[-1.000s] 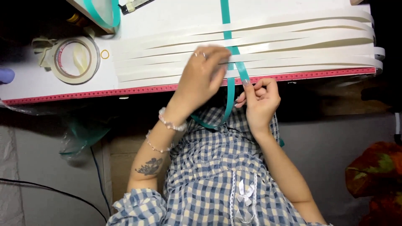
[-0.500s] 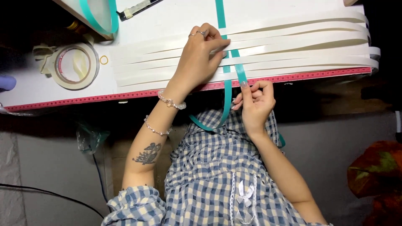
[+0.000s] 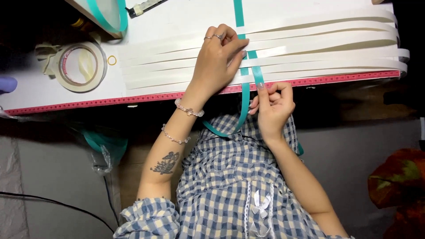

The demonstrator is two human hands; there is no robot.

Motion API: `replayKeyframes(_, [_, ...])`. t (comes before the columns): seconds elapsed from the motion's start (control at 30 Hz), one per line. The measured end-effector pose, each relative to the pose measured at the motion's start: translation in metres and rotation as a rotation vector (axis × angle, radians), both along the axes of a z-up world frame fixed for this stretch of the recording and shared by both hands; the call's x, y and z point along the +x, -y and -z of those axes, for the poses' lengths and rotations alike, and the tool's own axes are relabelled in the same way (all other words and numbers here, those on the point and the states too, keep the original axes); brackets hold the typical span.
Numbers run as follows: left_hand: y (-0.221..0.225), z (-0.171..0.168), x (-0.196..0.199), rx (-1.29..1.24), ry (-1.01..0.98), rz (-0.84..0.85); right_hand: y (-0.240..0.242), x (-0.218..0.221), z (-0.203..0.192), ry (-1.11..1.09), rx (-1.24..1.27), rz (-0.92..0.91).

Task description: The person is weaving a teal plastic strip through several parallel white plastic strips on a workbench.

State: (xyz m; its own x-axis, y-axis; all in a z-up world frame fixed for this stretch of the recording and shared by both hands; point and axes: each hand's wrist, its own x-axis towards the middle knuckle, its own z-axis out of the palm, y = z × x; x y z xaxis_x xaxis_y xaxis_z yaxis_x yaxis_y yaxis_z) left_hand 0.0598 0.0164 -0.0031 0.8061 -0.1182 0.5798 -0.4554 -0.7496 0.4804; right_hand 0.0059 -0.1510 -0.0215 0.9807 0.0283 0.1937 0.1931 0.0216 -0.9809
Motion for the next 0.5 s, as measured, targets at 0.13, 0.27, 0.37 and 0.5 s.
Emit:
replayKeyframes(0.13, [0.000,0.000,0.000,-0.021,-0.008,0.008,0.000,0.000,-0.007,0.092,-0.215,0.028])
replayKeyframes(0.27, [-0.001,-0.001,-0.001,-0.030,-0.064,-0.003,0.000,0.000,-0.006,0.167,-0.365,0.057])
replayKeyframes(0.37, [-0.001,-0.001,-0.002,-0.024,-0.064,0.004,0.002,0.001,-0.007,0.149,-0.435,0.053])
replayKeyframes(0.5, [-0.001,0.000,-0.001,-0.022,-0.063,0.007,0.003,0.001,-0.013,0.117,-0.513,0.051])
